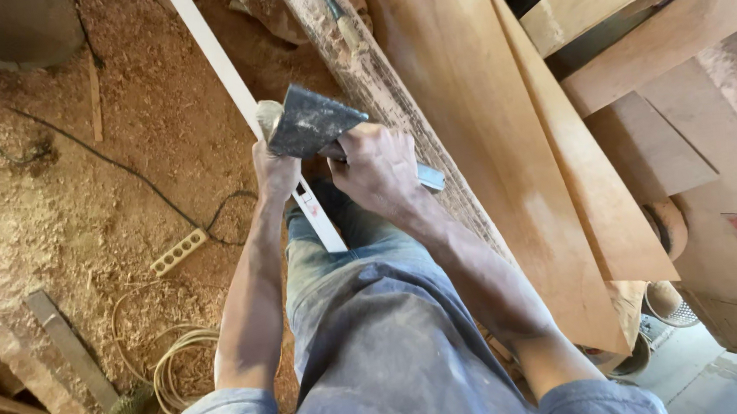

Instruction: The person uses a chisel and mallet to carve a rectangular mortise into a long white wooden plank. They repeatedly strike the chisel to remove wood chips and deepen the cut, then clear debris from the slot. The work is performed in a cluttered workshop with sawdust on the floor and stacked lumber nearby.

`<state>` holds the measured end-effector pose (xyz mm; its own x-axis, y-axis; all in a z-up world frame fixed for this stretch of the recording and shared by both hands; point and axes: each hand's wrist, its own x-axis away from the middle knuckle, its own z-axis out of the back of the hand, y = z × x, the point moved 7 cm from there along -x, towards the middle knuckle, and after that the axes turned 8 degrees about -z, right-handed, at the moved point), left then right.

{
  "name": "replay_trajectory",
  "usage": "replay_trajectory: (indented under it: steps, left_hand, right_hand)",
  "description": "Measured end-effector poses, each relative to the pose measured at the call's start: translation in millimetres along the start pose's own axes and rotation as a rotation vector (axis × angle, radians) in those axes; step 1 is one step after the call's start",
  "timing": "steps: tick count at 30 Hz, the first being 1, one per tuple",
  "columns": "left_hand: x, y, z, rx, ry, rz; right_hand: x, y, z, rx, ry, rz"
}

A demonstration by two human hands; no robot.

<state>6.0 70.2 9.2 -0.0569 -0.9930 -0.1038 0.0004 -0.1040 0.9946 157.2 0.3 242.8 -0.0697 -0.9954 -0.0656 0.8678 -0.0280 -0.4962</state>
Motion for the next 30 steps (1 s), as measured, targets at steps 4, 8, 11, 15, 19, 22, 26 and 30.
replay_trajectory:
  steps: [4, 8, 11, 15, 19, 22, 26, 30]
  left_hand:
    - [4.1, 7.7, -0.9, 0.189, -0.014, -0.116]
    - [3.2, -3.0, 0.9, 0.211, 0.015, 0.002]
    - [5.2, -4.1, 4.1, 0.237, 0.015, 0.013]
    - [1.4, -10.7, 5.4, 0.157, 0.046, 0.107]
    - [-2.1, -9.9, 4.8, 0.265, 0.036, 0.119]
    - [-0.8, -3.2, 3.7, 0.265, -0.007, 0.033]
    - [3.7, -3.3, 7.1, 0.393, 0.000, 0.052]
    - [2.1, -1.5, 8.1, 0.378, -0.007, 0.068]
  right_hand:
    - [0.9, -8.3, 1.2, -0.067, -0.012, 0.007]
    - [2.2, -15.6, 3.3, -0.038, 0.003, 0.036]
    - [1.5, -16.2, 1.2, -0.057, -0.021, 0.039]
    - [0.2, -12.3, -1.1, -0.043, -0.026, 0.010]
    - [1.3, -10.6, -5.2, -0.048, -0.067, -0.020]
    - [3.5, -10.4, -2.6, -0.039, -0.037, 0.001]
    - [5.3, -11.4, -5.0, -0.053, -0.043, -0.008]
    - [5.6, -13.7, -5.6, -0.052, -0.046, 0.012]
